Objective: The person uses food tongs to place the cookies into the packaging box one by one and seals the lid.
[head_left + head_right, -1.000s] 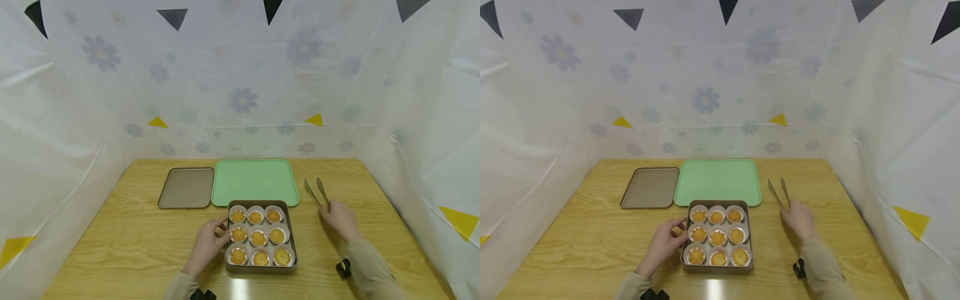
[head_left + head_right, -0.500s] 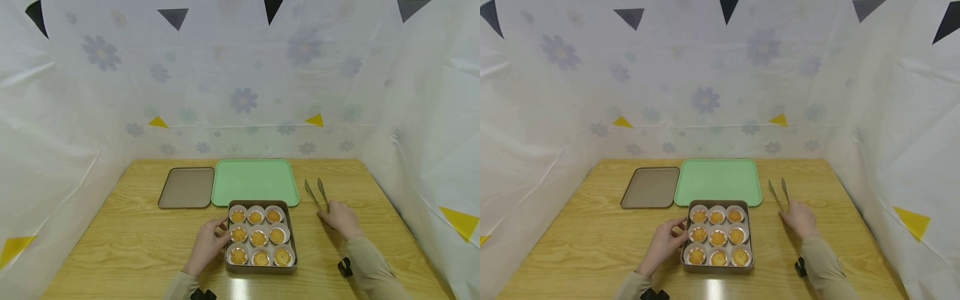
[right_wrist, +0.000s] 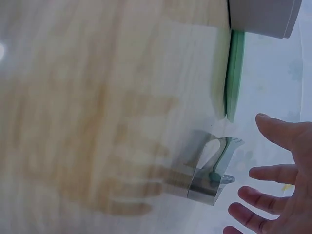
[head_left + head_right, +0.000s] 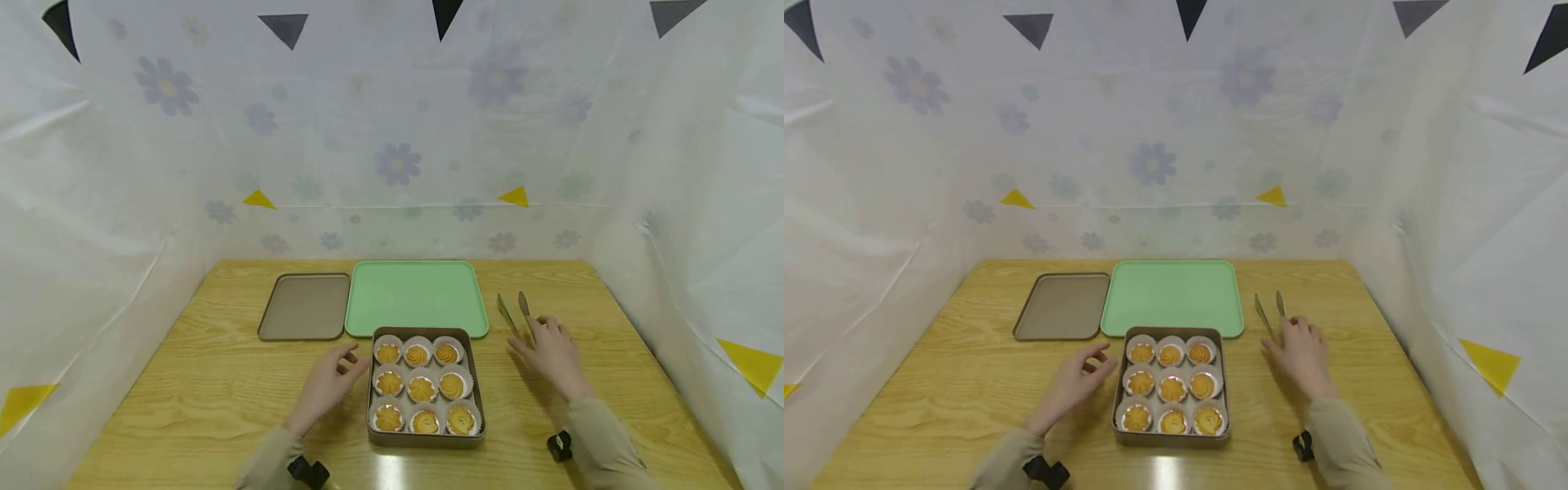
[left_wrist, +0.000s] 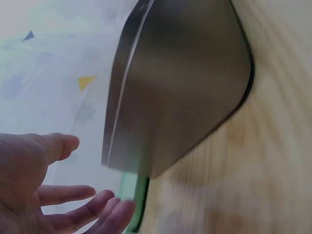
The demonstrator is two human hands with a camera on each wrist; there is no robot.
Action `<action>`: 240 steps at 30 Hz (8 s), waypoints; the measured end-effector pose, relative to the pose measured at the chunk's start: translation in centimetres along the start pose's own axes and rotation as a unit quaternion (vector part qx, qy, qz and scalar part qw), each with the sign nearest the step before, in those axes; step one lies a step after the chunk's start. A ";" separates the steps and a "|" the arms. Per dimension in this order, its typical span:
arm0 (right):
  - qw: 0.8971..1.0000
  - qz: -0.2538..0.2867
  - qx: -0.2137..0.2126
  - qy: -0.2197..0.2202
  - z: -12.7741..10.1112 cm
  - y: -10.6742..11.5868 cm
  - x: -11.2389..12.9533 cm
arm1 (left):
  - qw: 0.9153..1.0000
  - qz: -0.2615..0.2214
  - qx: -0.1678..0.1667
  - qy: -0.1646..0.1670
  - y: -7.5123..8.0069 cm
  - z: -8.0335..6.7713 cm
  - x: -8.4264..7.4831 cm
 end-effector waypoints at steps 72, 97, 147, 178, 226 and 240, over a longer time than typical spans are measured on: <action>0.986 0.145 0.011 0.080 -0.1 -0.8 4.3 | 0.977 0.099 -0.159 0.102 16.8 6.3 10.8; 0.893 0.426 0.126 0.074 2.8 -0.2 8.5 | 0.980 -0.169 -0.104 0.032 8.2 7.1 0.9; 0.754 0.630 0.158 0.097 1.7 1.4 9.1 | 0.977 -0.165 0.044 -0.124 3.2 6.5 -5.0; 0.900 0.376 0.216 0.051 -0.1 -1.1 8.7 | 0.977 -0.159 0.141 0.030 0.3 5.4 -2.9; 0.898 0.329 0.278 0.092 -2.9 -2.2 9.7 | 0.987 -0.046 0.146 0.041 -1.1 5.2 -2.3; 0.891 0.322 0.307 0.093 -4.4 -2.4 10.5 | 0.993 0.016 0.115 -0.005 -1.3 7.3 -2.7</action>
Point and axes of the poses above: each hand's wrist, its own z-axis towards the middle knuckle, its own y-axis out of the back of the hand, x = y × z, the point moved 9 cm from there along z, towards the middle knuckle, and after that the axes turned 4 degrees about x, right-handed, at the moved point
